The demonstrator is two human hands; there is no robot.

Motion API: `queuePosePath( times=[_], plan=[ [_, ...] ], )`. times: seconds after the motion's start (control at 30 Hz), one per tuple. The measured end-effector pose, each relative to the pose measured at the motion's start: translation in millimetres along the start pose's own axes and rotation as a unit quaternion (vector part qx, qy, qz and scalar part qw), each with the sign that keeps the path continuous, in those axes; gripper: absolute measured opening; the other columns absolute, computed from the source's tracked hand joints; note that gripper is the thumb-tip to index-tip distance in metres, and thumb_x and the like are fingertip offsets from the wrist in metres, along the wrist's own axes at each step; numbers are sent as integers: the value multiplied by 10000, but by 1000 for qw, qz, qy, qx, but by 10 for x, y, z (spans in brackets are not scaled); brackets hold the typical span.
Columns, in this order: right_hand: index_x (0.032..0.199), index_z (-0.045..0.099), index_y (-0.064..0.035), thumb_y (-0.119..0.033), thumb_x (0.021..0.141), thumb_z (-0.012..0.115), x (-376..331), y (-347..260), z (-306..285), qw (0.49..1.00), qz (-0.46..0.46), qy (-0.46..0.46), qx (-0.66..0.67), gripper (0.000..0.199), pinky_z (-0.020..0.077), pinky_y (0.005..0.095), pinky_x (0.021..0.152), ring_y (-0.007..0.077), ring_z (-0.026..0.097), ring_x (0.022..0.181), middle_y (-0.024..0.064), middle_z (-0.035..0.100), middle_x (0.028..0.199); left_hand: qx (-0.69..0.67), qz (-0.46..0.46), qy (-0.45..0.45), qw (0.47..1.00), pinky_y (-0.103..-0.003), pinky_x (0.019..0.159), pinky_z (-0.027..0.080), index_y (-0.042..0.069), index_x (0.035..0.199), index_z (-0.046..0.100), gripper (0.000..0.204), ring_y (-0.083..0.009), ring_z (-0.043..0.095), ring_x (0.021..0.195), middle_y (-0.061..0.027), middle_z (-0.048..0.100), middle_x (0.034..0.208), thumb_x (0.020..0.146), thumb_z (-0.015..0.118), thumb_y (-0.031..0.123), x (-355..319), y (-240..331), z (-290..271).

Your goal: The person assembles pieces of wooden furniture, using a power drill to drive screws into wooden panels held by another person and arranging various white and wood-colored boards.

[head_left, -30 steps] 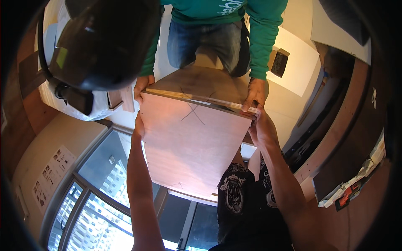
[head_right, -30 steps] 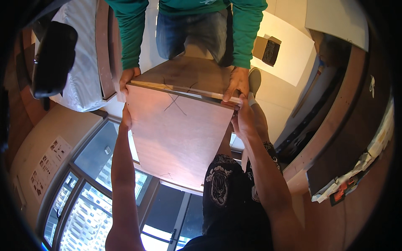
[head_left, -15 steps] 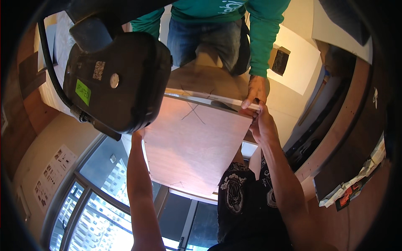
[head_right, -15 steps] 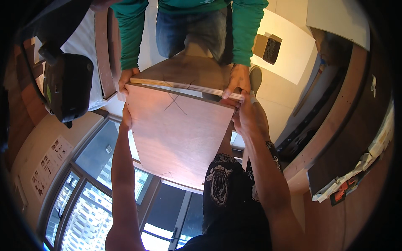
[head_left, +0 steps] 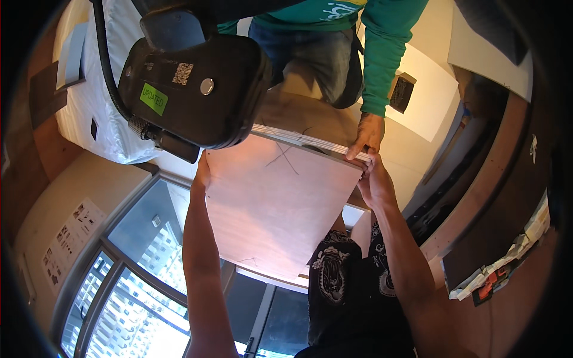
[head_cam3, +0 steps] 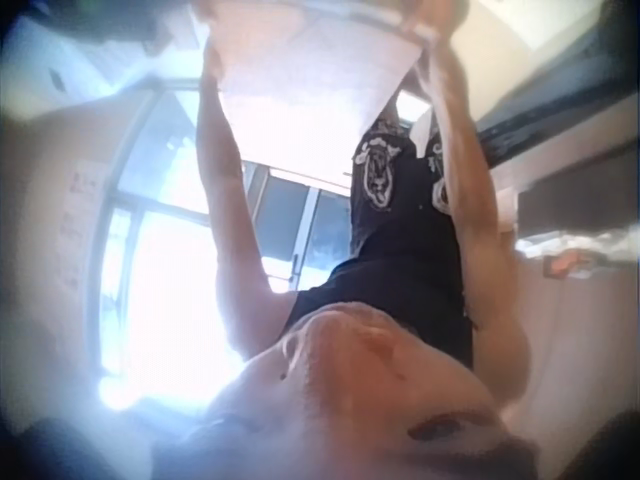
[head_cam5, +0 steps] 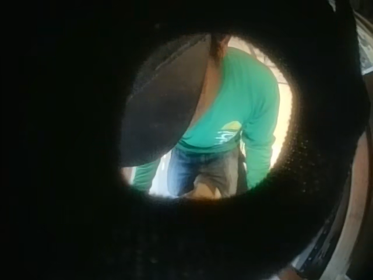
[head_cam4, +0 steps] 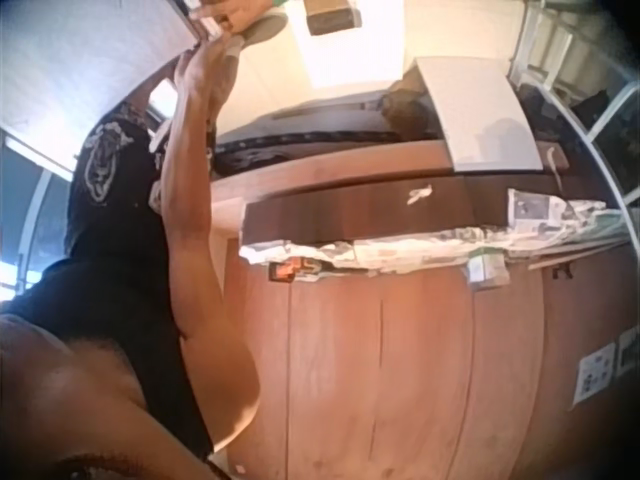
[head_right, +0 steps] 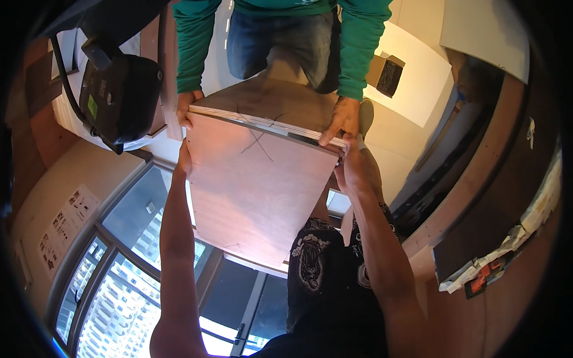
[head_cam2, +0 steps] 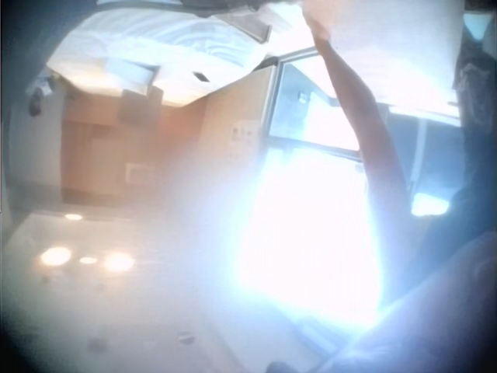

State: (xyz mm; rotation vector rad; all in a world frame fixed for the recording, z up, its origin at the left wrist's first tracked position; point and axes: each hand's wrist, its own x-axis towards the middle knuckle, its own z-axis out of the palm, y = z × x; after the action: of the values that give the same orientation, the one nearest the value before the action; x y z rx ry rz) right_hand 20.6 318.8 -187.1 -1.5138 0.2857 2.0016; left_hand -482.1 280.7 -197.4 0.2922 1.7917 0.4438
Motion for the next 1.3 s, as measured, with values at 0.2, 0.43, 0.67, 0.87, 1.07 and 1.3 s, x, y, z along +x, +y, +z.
queuePosePath(
  times=[0.2, 0.43, 0.67, 0.87, 1.07, 1.3],
  plan=[
    [1235, 541, -34, -366, 1019, 523, -63, 30, -219, 998, 46, -13, -33, 397, 505, 381, 916, 204, 662, 984, 113, 679, 1107, -51, -12, -58, 997, -360, 1065, 434, 52, 1502, 403, 631, -219, 557, 1243, -104, 570, 1385, 1079, 279, 504, -9, 85, 174],
    [1215, 546, -31, -323, 1004, 566, -133, -106, -133, 996, 73, -54, 7, 361, 509, 391, 916, 203, 676, 963, 111, 691, 1084, -26, -21, 9, 999, -353, 1002, 507, 74, 1461, 443, 589, -207, 623, 1166, -97, 619, 1318, 1070, 317, 496, -32, 77, 113],
    [1096, 585, -84, -373, 963, 596, -167, -110, -172, 993, 104, -52, -25, 318, 475, 344, 942, 135, 636, 938, 24, 668, 956, -30, 7, 3, 1000, -351, 996, 509, 87, 1421, 486, 542, -200, 631, 1139, -83, 631, 1293, 1072, 323, 468, 69, -25, 69],
    [1169, 548, -62, -302, 965, 598, -132, -115, -115, 991, 118, -61, -23, 319, 479, 367, 935, 177, 632, 947, 53, 659, 1003, -5, 14, 32, 999, -348, 993, 507, 102, 1415, 505, 525, -189, 626, 1139, -71, 638, 1278, 1073, 321, 455, 36, 31, -36],
    [1039, 613, -70, -306, 949, 609, -129, -96, -220, 990, 124, -54, 34, 253, 450, 366, 946, 169, 603, 916, 29, 647, 930, -13, -7, 2, 1000, -336, 1081, 423, 64, 1502, 449, 592, -186, 544, 1260, -68, 573, 1399, 1081, 338, 466, 38, 128, 137],
    [941, 640, -98, -296, 958, 589, -277, -149, 58, 991, 132, -9, 36, 205, 448, 365, 946, 159, 595, 887, 7, 642, 860, -52, -15, -22, 998, -340, 1112, 400, 72, 1532, 412, 729, -212, 519, 1319, -99, 540, 1455, 1056, 320, 616, -173, 311, 198]
  ],
)
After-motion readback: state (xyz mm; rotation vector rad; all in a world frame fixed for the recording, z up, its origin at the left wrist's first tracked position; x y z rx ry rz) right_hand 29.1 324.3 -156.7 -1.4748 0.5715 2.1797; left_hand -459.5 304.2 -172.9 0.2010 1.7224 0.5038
